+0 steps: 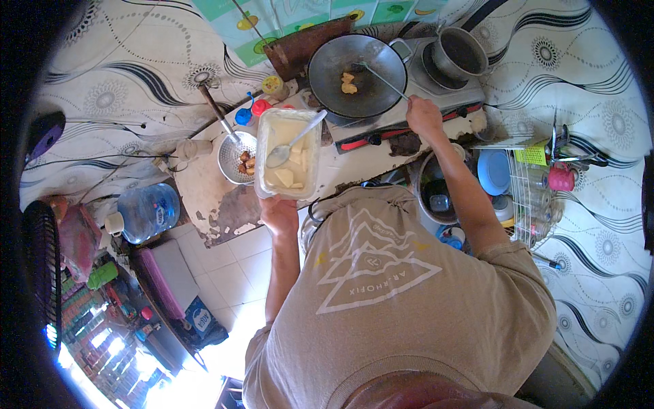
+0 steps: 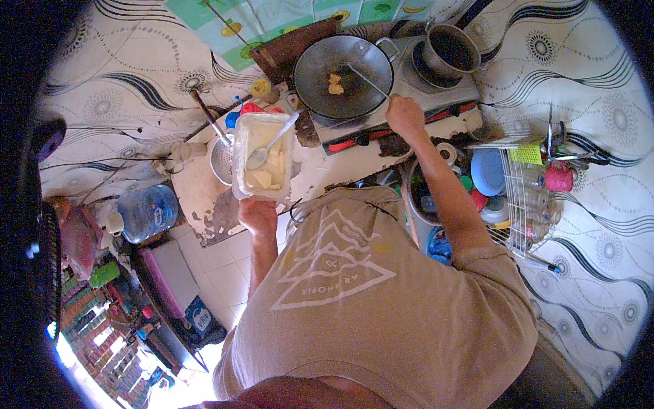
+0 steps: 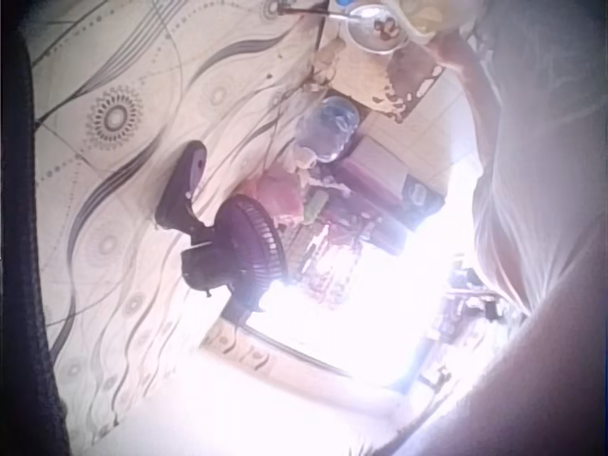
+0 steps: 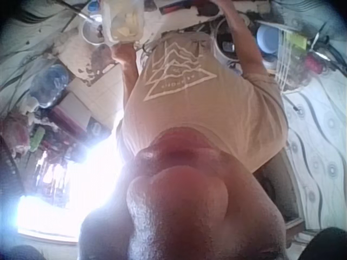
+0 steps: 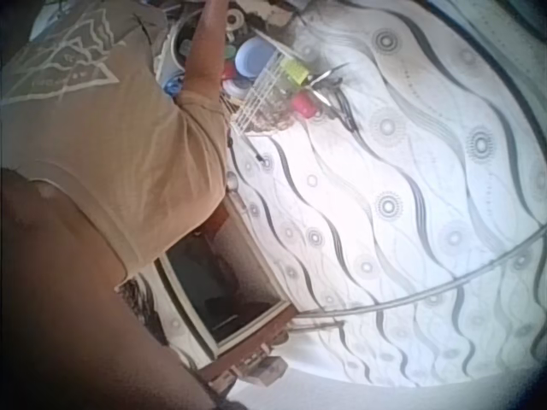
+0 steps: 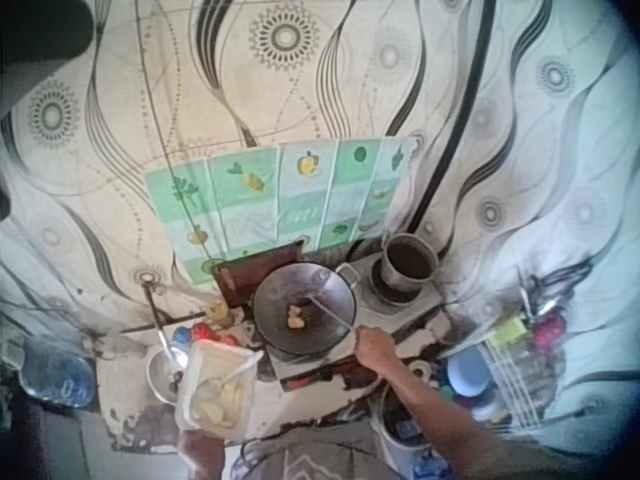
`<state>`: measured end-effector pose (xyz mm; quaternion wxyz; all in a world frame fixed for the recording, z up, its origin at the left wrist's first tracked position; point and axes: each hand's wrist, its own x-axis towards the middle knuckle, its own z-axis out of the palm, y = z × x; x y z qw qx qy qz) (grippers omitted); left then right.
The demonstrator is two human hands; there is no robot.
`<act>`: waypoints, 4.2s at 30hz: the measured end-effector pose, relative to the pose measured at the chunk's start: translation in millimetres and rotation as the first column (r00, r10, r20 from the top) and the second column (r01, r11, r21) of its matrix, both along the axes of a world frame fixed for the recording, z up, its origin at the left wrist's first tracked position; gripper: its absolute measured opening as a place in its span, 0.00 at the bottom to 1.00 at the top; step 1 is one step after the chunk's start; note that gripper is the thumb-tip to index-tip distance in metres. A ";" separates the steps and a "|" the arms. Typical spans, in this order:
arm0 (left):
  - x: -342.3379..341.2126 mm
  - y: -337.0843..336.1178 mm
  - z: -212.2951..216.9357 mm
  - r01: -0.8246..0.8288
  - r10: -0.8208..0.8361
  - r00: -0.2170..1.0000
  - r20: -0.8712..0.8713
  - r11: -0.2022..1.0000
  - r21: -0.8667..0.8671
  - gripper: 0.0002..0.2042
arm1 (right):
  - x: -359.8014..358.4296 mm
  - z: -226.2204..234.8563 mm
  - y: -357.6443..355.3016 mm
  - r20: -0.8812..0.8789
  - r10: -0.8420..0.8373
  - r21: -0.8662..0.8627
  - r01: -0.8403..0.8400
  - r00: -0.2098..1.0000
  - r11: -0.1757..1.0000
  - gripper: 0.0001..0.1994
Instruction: The person prepares and fries food in a pan, using a spoon to scoop batter into a pan with oil and turning the food as it cooks.
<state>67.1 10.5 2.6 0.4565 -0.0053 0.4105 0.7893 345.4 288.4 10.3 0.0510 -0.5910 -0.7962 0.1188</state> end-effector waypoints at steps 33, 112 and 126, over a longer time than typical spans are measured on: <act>4.2 2.4 3.9 0.024 -0.023 0.999 -0.031 1.000 0.020 0.26 | -2.5 -29.0 -8.5 0.116 0.039 -0.047 -0.033 0.992 0.998 0.12; -4.1 -5.9 1.5 0.076 -0.074 0.997 -0.033 0.996 0.053 0.29 | -9.0 -40.6 -21.3 0.077 0.105 0.075 -0.110 0.992 0.991 0.13; -2.8 -5.7 -3.2 0.052 -0.049 0.997 -0.055 0.997 0.058 0.27 | -15.1 -24.6 -13.7 0.024 -0.014 0.033 0.014 1.000 0.999 0.12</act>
